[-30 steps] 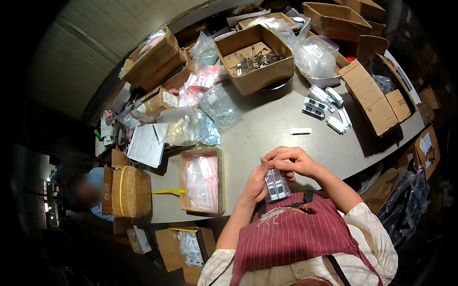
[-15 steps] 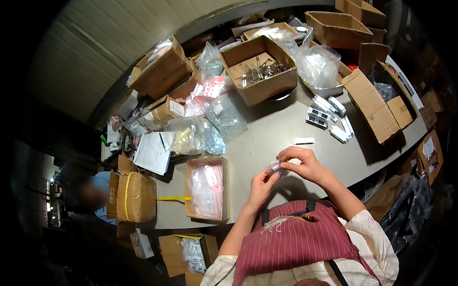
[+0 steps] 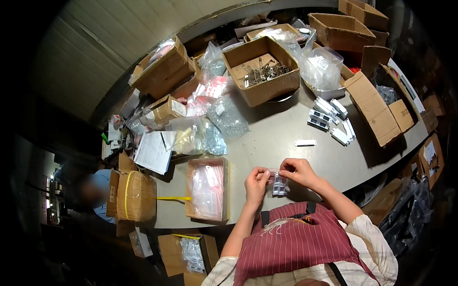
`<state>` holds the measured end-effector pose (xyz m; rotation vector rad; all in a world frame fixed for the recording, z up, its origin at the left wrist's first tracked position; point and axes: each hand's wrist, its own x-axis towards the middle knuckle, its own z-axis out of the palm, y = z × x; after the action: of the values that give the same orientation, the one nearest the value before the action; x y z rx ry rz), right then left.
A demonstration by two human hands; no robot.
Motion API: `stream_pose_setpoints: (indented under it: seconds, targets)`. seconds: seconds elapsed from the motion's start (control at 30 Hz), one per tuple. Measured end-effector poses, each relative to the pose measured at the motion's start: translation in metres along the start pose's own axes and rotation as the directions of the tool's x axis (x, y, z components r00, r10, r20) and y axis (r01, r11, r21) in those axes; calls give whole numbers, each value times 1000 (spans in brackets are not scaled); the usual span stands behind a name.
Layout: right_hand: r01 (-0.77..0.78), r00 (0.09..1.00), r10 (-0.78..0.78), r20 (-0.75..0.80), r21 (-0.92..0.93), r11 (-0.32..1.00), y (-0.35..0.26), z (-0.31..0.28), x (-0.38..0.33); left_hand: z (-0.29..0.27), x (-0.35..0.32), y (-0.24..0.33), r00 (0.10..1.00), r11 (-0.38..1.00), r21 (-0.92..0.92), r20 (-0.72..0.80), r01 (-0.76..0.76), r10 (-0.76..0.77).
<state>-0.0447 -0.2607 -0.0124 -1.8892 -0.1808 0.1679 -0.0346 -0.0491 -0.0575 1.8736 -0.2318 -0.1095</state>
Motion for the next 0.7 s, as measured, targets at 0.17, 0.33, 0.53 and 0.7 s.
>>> stream_pose_setpoints:
  seconds: [0.17,0.33,0.53,0.7]
  targets:
    - [128,992,-128,9,-37,991,17,15,-1,5,-4,11,997,998,-6,-44,60,-60]
    - [241,971,-237,44,-193,951,15,20,2,0,-5,23,999,987,161,48,9,-17]
    - [286,958,-286,29,-214,934,9,23,1,-4,-9,6,981,946,271,119,-180,152]
    - [395,919,-389,65,-182,901,5,27,4,-14,-10,16,957,921,267,147,-283,252]
